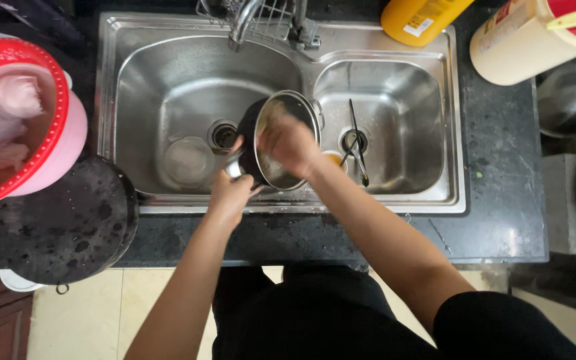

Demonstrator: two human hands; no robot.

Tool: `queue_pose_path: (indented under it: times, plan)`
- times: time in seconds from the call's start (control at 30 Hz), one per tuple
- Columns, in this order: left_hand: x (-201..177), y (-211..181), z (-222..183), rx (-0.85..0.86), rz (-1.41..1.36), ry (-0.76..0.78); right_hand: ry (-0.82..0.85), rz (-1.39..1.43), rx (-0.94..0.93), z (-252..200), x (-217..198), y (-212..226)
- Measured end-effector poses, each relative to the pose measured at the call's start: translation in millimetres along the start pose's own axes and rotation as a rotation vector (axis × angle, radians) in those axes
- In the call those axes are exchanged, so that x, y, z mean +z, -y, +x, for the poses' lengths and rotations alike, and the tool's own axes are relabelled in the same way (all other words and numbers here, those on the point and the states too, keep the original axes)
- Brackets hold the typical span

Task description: The person retrieves a packet of jelly powder and a small bowl, collects a scoop of sugar from a large bag, pours the jelly powder into the bowl with the sugar, stirs the dry mixture with chopsticks, and then washes a small metal pot in the sink.

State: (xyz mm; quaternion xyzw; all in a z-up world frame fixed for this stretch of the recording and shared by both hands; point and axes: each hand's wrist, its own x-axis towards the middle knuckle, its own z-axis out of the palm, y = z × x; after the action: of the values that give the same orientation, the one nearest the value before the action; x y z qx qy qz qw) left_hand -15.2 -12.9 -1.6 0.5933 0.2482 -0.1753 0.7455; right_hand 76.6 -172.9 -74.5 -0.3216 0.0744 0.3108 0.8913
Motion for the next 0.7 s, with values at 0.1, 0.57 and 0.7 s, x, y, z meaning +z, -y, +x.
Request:
queue_pose_path:
  times: [0.1, 0.57, 0.7]
  plan:
    - [1.6, 5.5, -3.6, 0.042, -0.081, -0.044, -0.126, 0.25, -0.053, -9.0, 4.2, 41.9]
    - [-44.0, -18.9, 34.1, 0.217, -0.061, -0.391, -0.789, -0.5, 0.028, -166.3, -141.9, 136.1]
    - [-55.5, -44.9, 42.5, 0.755, 0.643, -0.455, -0.727, -0.929, 0.17, -119.4, -179.9, 127.5]
